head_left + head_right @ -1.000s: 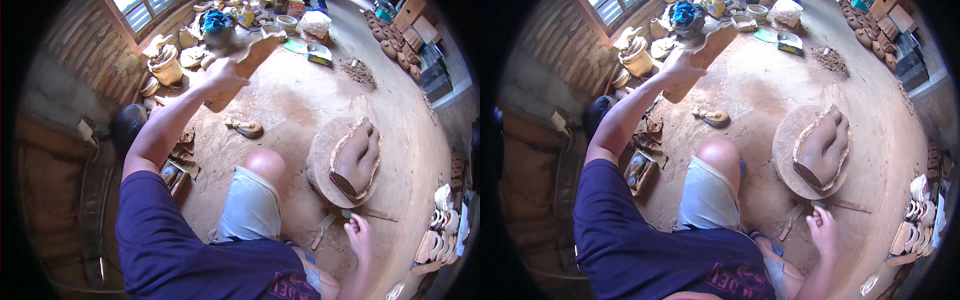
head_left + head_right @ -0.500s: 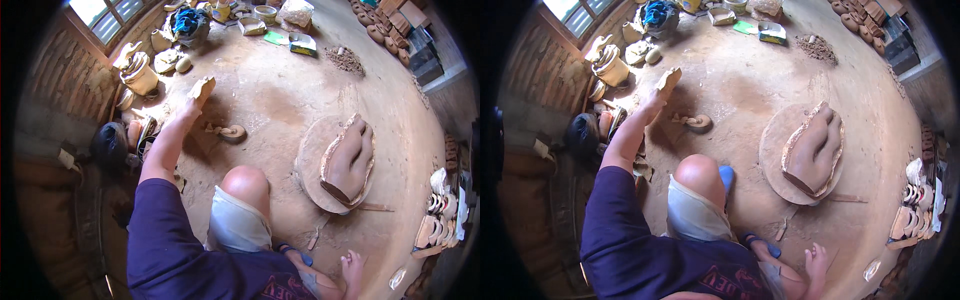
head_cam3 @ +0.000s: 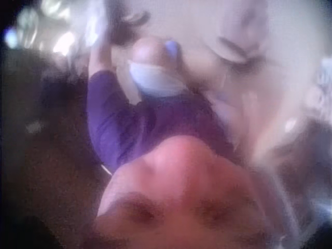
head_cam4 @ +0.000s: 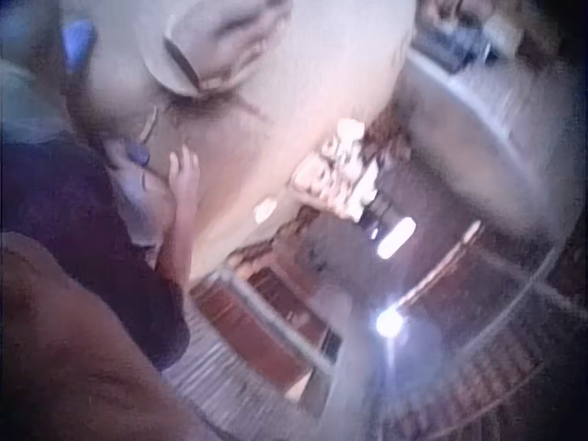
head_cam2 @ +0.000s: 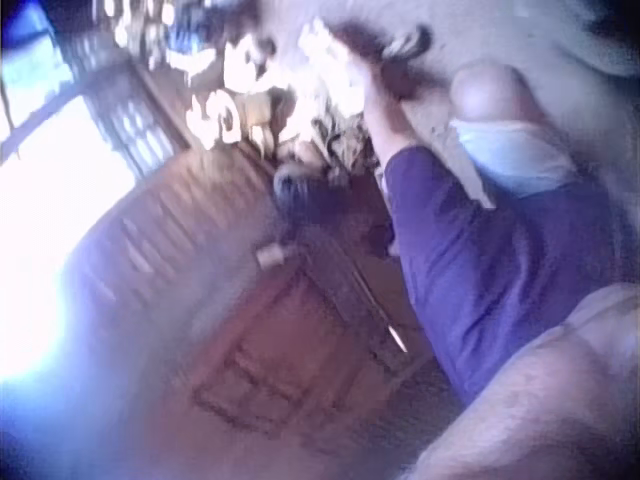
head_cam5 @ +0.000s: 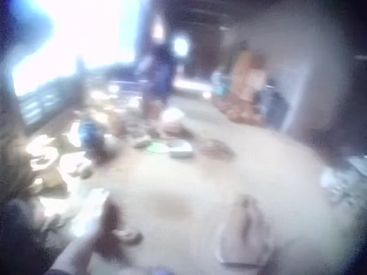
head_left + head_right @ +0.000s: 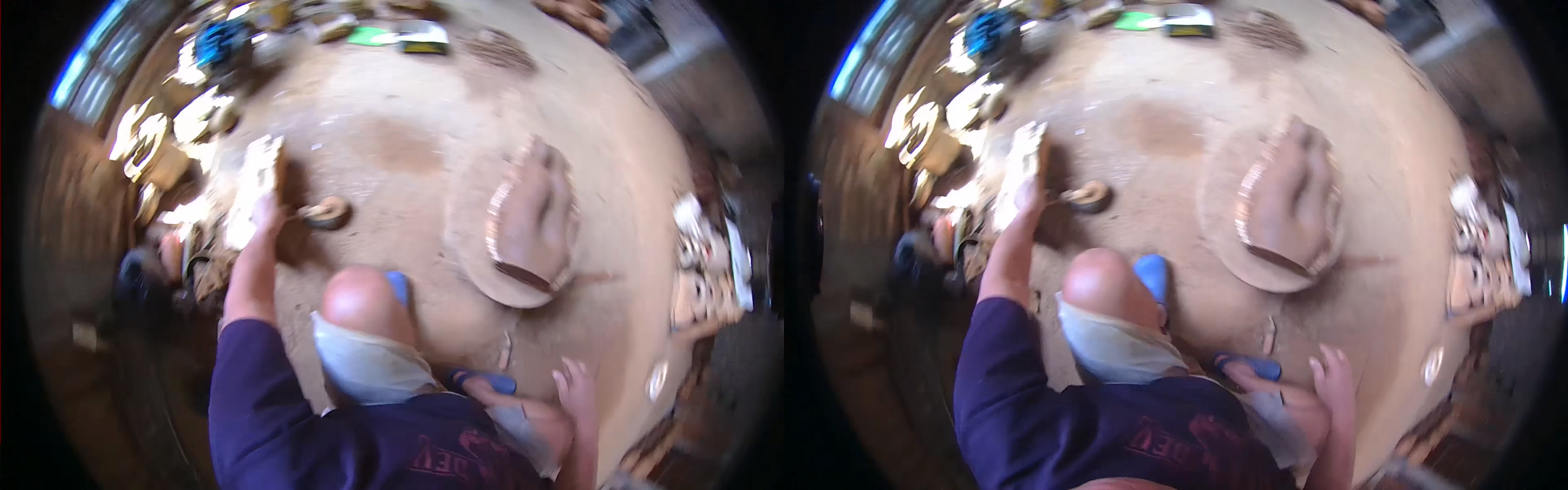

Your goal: The person forms a clay sculpture by hand and then cleans a plaster mold using a small scraper tool.

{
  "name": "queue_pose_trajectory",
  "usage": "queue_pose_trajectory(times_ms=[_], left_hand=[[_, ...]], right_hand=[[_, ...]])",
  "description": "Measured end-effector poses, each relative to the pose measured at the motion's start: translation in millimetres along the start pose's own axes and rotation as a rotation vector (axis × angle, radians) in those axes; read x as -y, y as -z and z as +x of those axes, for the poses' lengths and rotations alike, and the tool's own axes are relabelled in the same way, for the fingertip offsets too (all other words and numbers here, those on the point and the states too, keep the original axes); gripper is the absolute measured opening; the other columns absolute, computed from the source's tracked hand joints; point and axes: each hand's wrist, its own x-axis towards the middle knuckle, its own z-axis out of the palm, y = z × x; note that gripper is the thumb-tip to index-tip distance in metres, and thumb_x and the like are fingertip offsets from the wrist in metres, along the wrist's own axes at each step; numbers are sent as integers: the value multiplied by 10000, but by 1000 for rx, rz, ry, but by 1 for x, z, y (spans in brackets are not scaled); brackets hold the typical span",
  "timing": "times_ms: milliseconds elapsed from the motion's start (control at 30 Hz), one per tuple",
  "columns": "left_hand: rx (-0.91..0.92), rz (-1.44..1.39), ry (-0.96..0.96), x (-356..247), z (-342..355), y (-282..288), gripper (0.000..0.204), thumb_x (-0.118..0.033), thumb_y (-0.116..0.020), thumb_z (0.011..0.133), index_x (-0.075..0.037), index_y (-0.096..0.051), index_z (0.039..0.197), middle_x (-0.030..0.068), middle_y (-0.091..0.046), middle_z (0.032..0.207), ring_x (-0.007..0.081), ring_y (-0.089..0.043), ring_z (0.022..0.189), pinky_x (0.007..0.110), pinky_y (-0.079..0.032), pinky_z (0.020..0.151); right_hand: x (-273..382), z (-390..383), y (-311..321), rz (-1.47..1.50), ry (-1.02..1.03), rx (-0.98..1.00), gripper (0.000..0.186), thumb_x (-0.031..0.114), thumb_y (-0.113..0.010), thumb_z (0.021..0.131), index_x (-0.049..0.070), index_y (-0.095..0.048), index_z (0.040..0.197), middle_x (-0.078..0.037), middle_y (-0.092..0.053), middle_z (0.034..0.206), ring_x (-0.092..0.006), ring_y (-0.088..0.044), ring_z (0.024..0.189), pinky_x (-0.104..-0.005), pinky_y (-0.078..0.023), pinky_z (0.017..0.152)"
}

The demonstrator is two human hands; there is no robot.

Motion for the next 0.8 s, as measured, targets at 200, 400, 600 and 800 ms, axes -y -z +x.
queue_pose_trajectory(times_ms=[200,400,600,800], left_hand=[[-33,145,-68,6,-2,-54,353,-266,-655,978,-30,-673,1240,226,-705,1274,405,-695,1170,520,-561,996],[148,259,-148,-20,9,-47,311,-269,-703,941,7,-743,1079,250,-753,1127,420,-749,1055,530,-607,891],[4,-131,-528,-119,-1,20,577,-516,-583,1054,12,-667,1270,232,-732,1063,389,-716,957,499,-565,803],[689,-566,-703,-304,-100,142,761,-618,-464,1083,-78,-416,1617,152,-619,1468,336,-638,1249,466,-528,1000]], right_hand=[[8,-16,33,129,-39,-70,423,272,-729,973,28,-686,1316,-254,-674,1291,-431,-642,1206,-480,-519,1049],[-47,-79,63,-173,-166,-446,367,268,-748,978,31,-727,1256,-197,-711,1215,-359,-710,1080,-436,-560,964],[-185,-148,45,391,-677,-804,261,234,-735,1003,28,-739,1163,-131,-774,1068,-216,-737,961,-358,-568,902],[-285,-181,-136,313,-865,-540,214,246,-732,954,70,-788,1060,-163,-775,1041,-346,-743,983,-433,-572,894]])
